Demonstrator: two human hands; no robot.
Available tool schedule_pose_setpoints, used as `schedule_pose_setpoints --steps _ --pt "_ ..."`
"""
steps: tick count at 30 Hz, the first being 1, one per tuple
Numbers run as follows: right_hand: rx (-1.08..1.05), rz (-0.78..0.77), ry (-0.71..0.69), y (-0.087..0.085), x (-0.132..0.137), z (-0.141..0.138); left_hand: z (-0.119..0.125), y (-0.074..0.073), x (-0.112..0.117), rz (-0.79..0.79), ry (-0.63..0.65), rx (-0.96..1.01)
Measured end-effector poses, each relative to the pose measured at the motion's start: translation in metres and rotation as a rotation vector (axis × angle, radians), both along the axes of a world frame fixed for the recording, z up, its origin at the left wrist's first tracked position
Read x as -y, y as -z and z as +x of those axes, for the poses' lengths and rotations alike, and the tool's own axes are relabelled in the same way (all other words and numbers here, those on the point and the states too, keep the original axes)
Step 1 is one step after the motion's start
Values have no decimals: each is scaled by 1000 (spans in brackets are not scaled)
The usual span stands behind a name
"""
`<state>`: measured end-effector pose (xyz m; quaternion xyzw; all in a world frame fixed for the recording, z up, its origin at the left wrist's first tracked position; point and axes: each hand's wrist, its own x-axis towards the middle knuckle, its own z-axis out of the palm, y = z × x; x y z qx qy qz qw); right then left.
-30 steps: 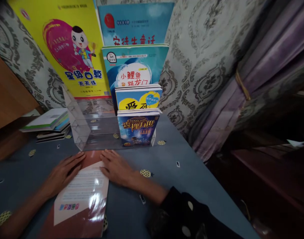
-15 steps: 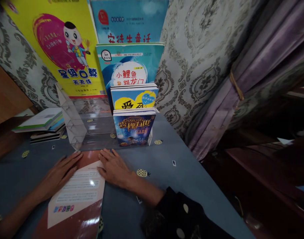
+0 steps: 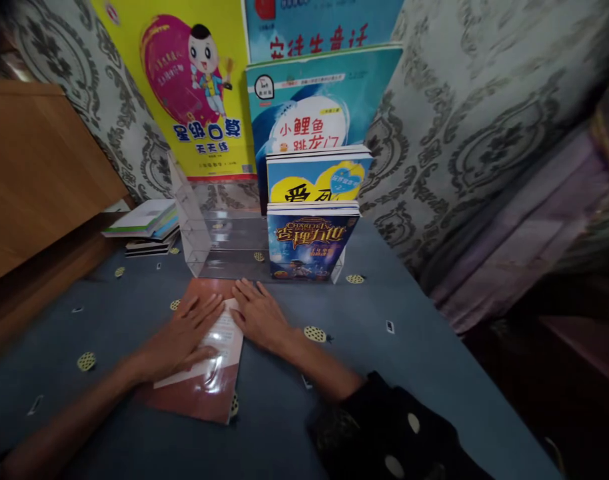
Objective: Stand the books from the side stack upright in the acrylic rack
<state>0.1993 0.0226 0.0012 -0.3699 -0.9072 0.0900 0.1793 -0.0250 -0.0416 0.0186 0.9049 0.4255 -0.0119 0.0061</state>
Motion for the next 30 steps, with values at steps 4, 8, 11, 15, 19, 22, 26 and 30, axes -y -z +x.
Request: schedule_pose_setpoints --steps 4,8,11,15,19,22,26,30 --pt "1 11 -4 0 0 0 17 -6 26 -70 63 40" --pt "-11 2 -11 0 0 0 27 -10 49 -156 115 75" --pt "-18 1 -12 1 -1 0 32 -12 62 -207 132 80" --pt "-11 -10 -28 1 -1 0 36 -18 73 -209 132 79" --pt "-14 -26 -30 -2 5 1 39 -16 80 -132 164 108" --pt "1 -22 -32 -6 15 4 41 2 85 45 205 65" --pt "18 21 -63 -11 32 10 42 31 88 481 319 -28" --pt "7 58 -143 -7 48 16 43 43 97 697 365 -48"
